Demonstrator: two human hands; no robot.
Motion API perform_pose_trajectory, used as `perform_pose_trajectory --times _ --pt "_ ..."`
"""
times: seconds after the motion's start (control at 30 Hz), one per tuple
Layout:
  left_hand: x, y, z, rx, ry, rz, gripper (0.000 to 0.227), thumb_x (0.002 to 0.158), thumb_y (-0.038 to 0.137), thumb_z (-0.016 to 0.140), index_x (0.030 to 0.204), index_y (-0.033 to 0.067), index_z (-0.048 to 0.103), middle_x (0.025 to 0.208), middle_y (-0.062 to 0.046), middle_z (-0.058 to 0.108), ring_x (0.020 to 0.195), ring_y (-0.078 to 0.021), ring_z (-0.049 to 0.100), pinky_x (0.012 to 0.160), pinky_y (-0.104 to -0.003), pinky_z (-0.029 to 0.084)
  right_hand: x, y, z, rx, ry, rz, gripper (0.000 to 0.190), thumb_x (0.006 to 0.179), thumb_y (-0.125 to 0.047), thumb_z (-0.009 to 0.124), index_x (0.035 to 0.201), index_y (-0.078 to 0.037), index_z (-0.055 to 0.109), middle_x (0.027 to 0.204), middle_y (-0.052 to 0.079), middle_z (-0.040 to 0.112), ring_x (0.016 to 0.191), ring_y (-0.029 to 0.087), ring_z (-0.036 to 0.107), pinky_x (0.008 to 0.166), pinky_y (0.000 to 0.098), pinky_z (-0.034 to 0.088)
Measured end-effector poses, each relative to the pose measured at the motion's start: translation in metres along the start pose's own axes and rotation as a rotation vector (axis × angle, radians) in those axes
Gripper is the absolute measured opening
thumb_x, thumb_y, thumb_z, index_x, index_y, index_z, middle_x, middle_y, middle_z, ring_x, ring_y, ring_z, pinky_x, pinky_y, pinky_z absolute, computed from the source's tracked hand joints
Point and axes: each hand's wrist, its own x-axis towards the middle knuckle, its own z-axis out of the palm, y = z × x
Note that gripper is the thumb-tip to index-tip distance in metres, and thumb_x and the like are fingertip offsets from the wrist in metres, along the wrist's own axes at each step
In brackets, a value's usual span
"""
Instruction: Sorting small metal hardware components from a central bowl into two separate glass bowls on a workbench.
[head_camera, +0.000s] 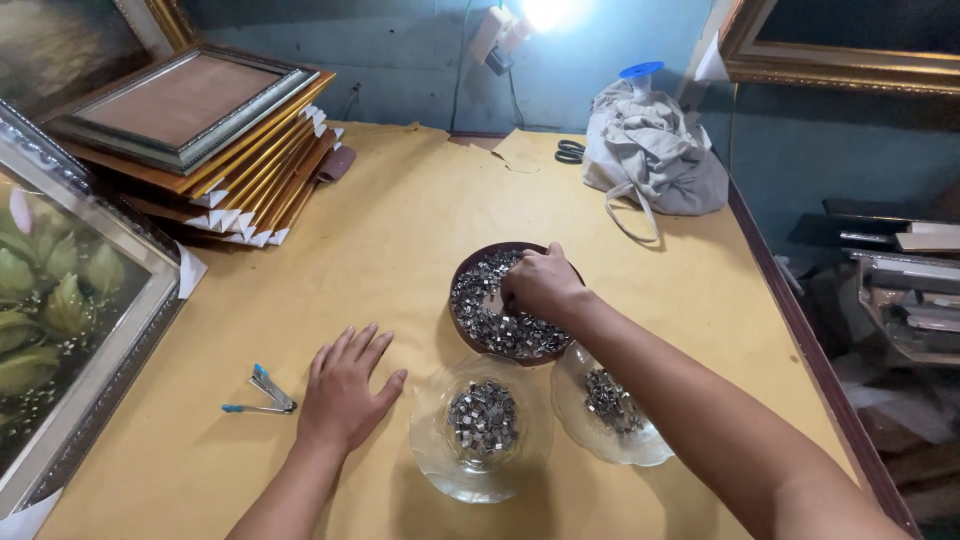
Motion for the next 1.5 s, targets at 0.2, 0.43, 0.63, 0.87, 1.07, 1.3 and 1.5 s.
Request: perform_pose_trajectory --times 0.2,0.43,0.63,0.87,1.07,1.3,1.5 --pt "-0.001 0.002 -0.004 -0.006 -0.027 -0.023 0.051 0.076 0.049 0.045 0.121 0.0255 0.048 0.133 0.002 0.041 0.126 -0.0219 0.032 0.102 -0.041 0.022 0.0 0.003 -0.005 -0.026 -0.108 -0.005 0.011 0.085 -0.034 0.059 0.079 -0.025 0.062 0.08 -0.008 0.062 0.083 0.015 0.049 0.075 0.0357 0.035" --pt "0.0 0.005 -0.011 0.092 -0.174 -0.069 0.055 0.078 0.058 0.038 0.126 0.0309 0.043 0.135 0.004 0.039 0.128 -0.0215 0.032 0.106 -0.045 0.023 -0.054 0.025 -0.02 0.431 0.363 0.211 0.014 0.08 -0.034 0.059 0.089 -0.025 0.065 0.084 -0.001 0.065 0.091 0.023 0.058 0.077 0.0432 0.045" --pt "0.0 0.003 -0.007 0.102 -0.147 -0.039 0.055 0.078 0.057 0.038 0.127 0.0304 0.043 0.135 0.002 0.04 0.128 -0.0225 0.033 0.105 -0.045 0.025 -0.144 0.031 -0.043 0.777 0.423 0.449 0.017 0.077 -0.032 0.062 0.091 -0.023 0.066 0.081 -0.003 0.066 0.073 0.015 0.057 0.069 0.0313 0.046" --pt "-0.001 0.001 -0.002 0.101 -0.115 -0.042 0.056 0.079 0.059 0.037 0.127 0.0301 0.044 0.135 0.002 0.041 0.128 -0.0228 0.033 0.105 -0.046 0.025 -0.186 0.015 -0.037 0.847 0.216 0.525 0.017 0.077 -0.024 0.061 0.092 -0.021 0.068 0.079 0.0 0.069 0.065 0.015 0.052 0.066 0.0279 0.046" --pt "-0.001 0.001 -0.001 0.113 -0.119 -0.043 0.057 0.078 0.059 0.037 0.127 0.0301 0.044 0.136 0.002 0.041 0.128 -0.0228 0.034 0.104 -0.046 0.026 -0.183 0.018 -0.035 0.881 0.243 0.556 0.019 0.079 -0.025 0.06 0.096 -0.023 0.068 0.076 0.0 0.069 0.059 0.011 0.05 0.061 0.0239 0.044" --pt "0.0 0.004 -0.004 0.041 -0.014 -0.001 0.054 0.076 0.051 0.043 0.122 0.0248 0.048 0.132 0.001 0.043 0.125 -0.0232 0.034 0.101 -0.042 0.024 -0.134 0.021 -0.044 0.835 0.345 0.426 0.013 0.077 -0.023 0.064 0.086 -0.017 0.072 0.07 -0.003 0.068 0.059 0.007 0.052 0.058 0.024 0.04" --pt "0.0 0.001 -0.002 0.018 -0.006 0.014 0.052 0.077 0.05 0.043 0.122 0.0239 0.047 0.132 0.0 0.042 0.125 -0.023 0.033 0.102 -0.041 0.023 -0.052 0.026 -0.017 0.546 0.299 0.331 0.018 0.077 -0.032 0.058 0.09 -0.025 0.069 0.083 -0.003 0.069 0.077 0.014 0.064 0.071 0.0311 0.049"
